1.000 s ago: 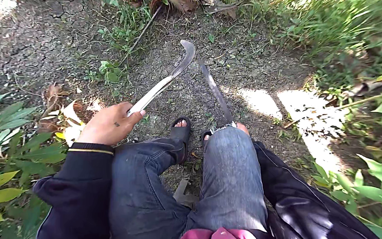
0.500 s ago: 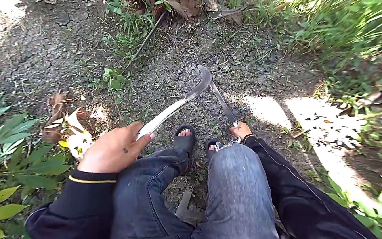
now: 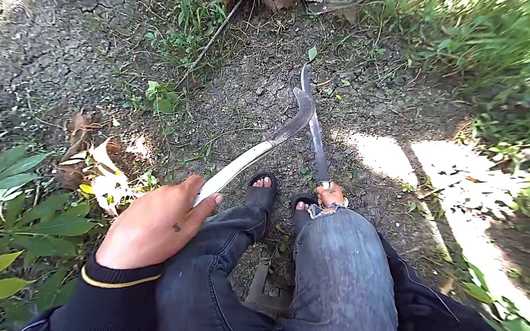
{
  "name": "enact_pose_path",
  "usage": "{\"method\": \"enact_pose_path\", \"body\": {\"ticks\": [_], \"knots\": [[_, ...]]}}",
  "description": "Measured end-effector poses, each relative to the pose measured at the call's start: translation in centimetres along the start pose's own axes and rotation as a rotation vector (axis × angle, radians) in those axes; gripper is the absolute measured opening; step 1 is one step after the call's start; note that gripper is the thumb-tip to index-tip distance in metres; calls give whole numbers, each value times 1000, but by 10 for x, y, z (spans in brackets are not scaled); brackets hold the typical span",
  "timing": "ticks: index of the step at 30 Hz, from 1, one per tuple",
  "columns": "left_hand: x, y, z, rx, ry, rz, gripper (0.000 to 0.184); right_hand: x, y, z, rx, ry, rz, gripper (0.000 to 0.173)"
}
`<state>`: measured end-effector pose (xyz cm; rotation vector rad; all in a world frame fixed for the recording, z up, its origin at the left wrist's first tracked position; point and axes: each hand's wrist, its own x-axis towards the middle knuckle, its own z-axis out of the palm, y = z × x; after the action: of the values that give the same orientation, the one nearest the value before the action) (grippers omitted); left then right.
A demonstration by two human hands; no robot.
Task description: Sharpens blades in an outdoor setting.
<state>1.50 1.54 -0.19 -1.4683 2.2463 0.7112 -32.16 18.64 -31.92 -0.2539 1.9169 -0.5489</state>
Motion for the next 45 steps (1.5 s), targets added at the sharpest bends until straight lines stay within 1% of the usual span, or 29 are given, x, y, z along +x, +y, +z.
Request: {"method": "enact_pose_path", "body": {"ticks": [3, 5, 6, 7, 8, 10, 11, 12, 13, 16, 18, 21, 22, 23, 24, 27, 28, 29, 30, 32, 34, 37, 38, 39, 40, 41, 42, 44, 45], "knots": [[-2, 0, 2, -5, 17, 25, 45, 3, -37, 4, 286, 96, 13, 18], [-4, 0, 1, -11, 13, 28, 46, 15, -63, 14, 422, 150, 9, 14], [-4, 0, 1, -8, 15, 33, 47, 21, -70, 19, 430, 160, 10, 13], [-4, 0, 2, -7, 24, 43, 47, 26, -70, 21, 352, 148, 11, 15], [-3, 1, 2, -8, 30, 50, 46, 31, -63, 18, 171, 104, 8, 20], [-2, 3, 1, -1, 21, 53, 46, 38, -45, -2, -335, -58, 28, 40], [-2, 3, 0, 5, 13, 50, 46, 40, -38, -12, -531, -122, 18, 47], [-2, 3, 0, 5, 6, 46, 46, 38, -32, -21, -640, -148, -11, 50], [-2, 2, 0, 3, 2, 42, 46, 36, -30, -27, -666, -142, -44, 51], [-5, -2, 2, -15, 27, 51, 45, 26, -35, -37, -507, -36, -51, 49], [-5, -1, 2, -21, 28, 52, 45, 28, -54, -30, -256, 59, -36, 42], [-3, -1, 1, -17, 15, 51, 46, 45, -100, -2, 249, 140, -33, 29], [-2, 0, 1, -13, 9, 48, 47, 56, -111, 6, 362, 142, -31, 25], [-1, 1, 0, -7, 2, 44, 47, 66, -116, 12, 388, 135, -31, 22], [0, 2, 0, -1, 1, 43, 48, 72, -118, 13, 293, 105, -31, 23], [2, 3, -1, 2, -10, 52, 50, 72, -106, -11, -431, -113, -29, 40], [1, 3, -2, 8, -10, 45, 51, 73, -98, -19, -586, -152, -49, 44], [0, 1, -1, 9, 5, 43, 51, 73, -92, -25, -657, -153, -82, 46], [-2, 0, 1, 8, 25, 41, 51, 71, -87, -30, -667, -137, -111, 46], [-5, -1, 4, 8, 49, 37, 52, 66, -79, -32, -575, -75, -122, 47], [-5, -2, 4, 9, 77, 45, 53, 63, -93, -22, -365, 24, -98, 43], [-5, -2, 3, 1, 87, 65, 53, 74, -132, 7, 27, 148, -81, 44], [-5, -1, 3, -3, 87, 68, 54, 81, -148, 16, 147, 179, -95, 40], [-5, -1, 3, -7, 91, 70, 53, 84, -164, 23, 215, 197, -114, 36], [-5, -1, 3, -6, 90, 69, 53, 84, -177, 27, 211, 196, -134, 32], [-5, -1, 2, -6, 92, 66, 53, 87, -183, 26, 126, 168, -149, 29], [-5, -1, 2, -4, 90, 59, 53, 96, -183, 20, -21, 98, -156, 29], [-6, -1, 2, 1, 83, 41, 52, 125, -170, -1, -430, -49, -162, 38], [-6, -2, 2, 9, 84, 36, 52, 131, -165, -8, -615, -81, -190, 39]]}}
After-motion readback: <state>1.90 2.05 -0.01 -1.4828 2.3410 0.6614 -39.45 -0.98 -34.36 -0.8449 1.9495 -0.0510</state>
